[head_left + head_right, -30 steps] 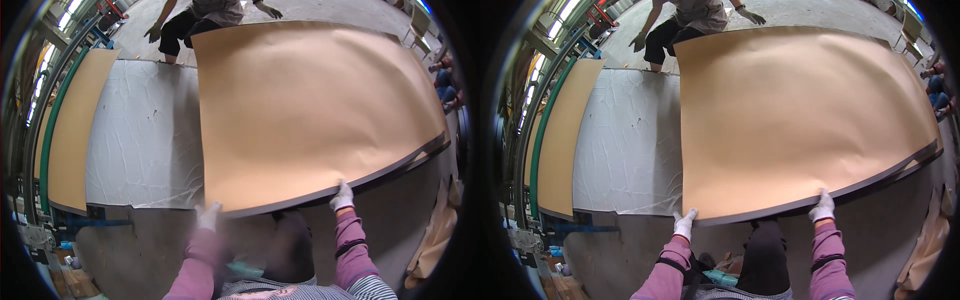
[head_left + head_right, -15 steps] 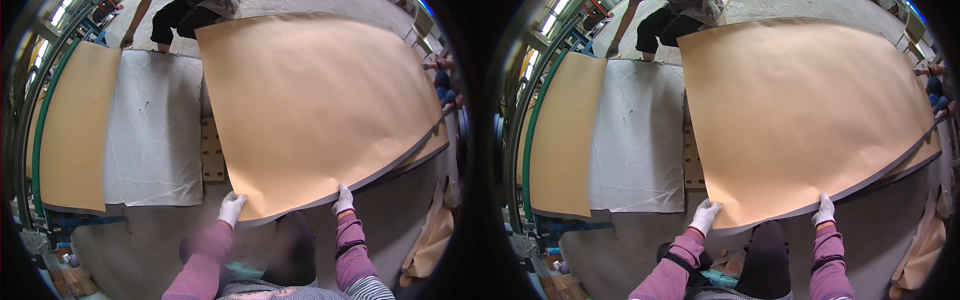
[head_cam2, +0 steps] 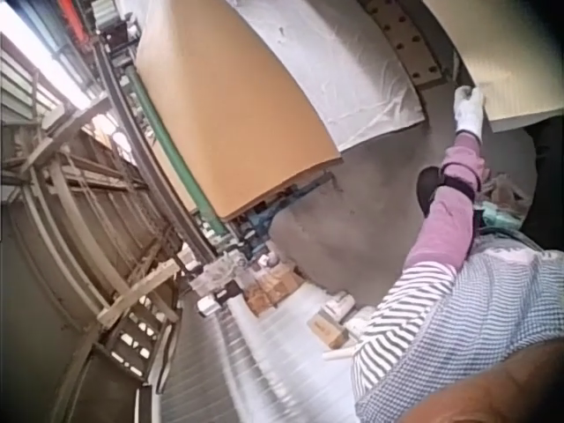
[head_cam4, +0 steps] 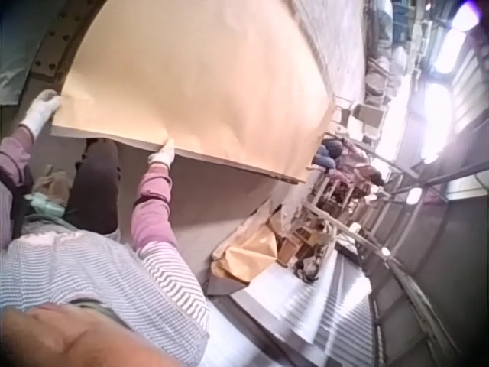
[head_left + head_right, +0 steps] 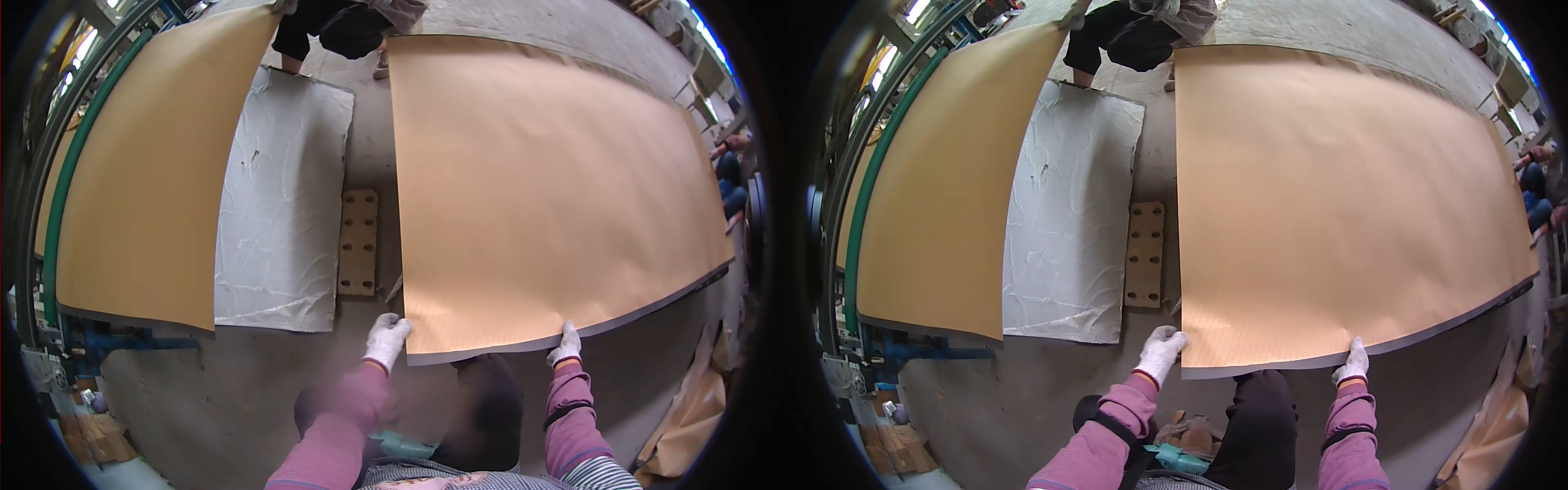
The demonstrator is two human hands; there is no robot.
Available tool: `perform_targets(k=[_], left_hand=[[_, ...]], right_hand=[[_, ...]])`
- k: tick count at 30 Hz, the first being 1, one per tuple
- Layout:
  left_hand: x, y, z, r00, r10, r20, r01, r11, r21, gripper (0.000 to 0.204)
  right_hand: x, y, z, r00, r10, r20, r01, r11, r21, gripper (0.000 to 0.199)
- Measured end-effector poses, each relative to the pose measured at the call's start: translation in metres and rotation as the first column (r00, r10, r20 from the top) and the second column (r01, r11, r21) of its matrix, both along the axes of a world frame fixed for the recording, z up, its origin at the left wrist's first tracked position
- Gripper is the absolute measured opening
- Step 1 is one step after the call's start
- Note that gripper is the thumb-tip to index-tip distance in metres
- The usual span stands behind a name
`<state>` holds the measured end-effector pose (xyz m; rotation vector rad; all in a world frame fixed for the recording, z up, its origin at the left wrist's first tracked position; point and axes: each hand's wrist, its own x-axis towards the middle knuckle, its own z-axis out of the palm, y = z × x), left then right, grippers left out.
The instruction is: Manually moving large paper sheets onto a processing table in a manufacturing facility.
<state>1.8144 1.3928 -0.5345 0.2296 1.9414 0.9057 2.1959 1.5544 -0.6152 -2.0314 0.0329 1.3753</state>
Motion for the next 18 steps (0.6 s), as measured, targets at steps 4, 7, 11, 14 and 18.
perform_targets(k=[4,7,11,14,18], left_hand=[[-0.051,-0.051,0.006,0.898,0.432,0.083,-0.439,0.894,0.092,0.035],[-0.092,-0.100,0.035,0.641,0.763,0.084,-0.755,0.607,0.247,0.066],[-0.201,-0.241,-0.014,0.588,0.794,-0.153,-0.733,0.603,0.315,0.104],[-0.249,-0.231,-0.005,0.503,0.828,-0.250,-0.780,0.559,0.281,0.110],[-0.307,-0.226,-0.022,0.425,0.860,-0.284,-0.753,0.510,0.417,0.116]], right_hand=[[0.040,0.009,-0.033,0.947,0.304,0.105,-0.310,0.950,0.047,0.053],[0.064,0.004,0.000,0.934,0.332,-0.130,-0.334,0.943,0.011,0.030],[0.090,-0.026,0.033,0.839,0.512,-0.184,-0.529,0.847,-0.054,0.041],[0.073,-0.036,0.077,0.878,0.478,-0.020,-0.479,0.876,-0.056,0.037],[0.039,-0.052,0.170,0.803,0.578,0.143,-0.586,0.811,0.010,0.032]])
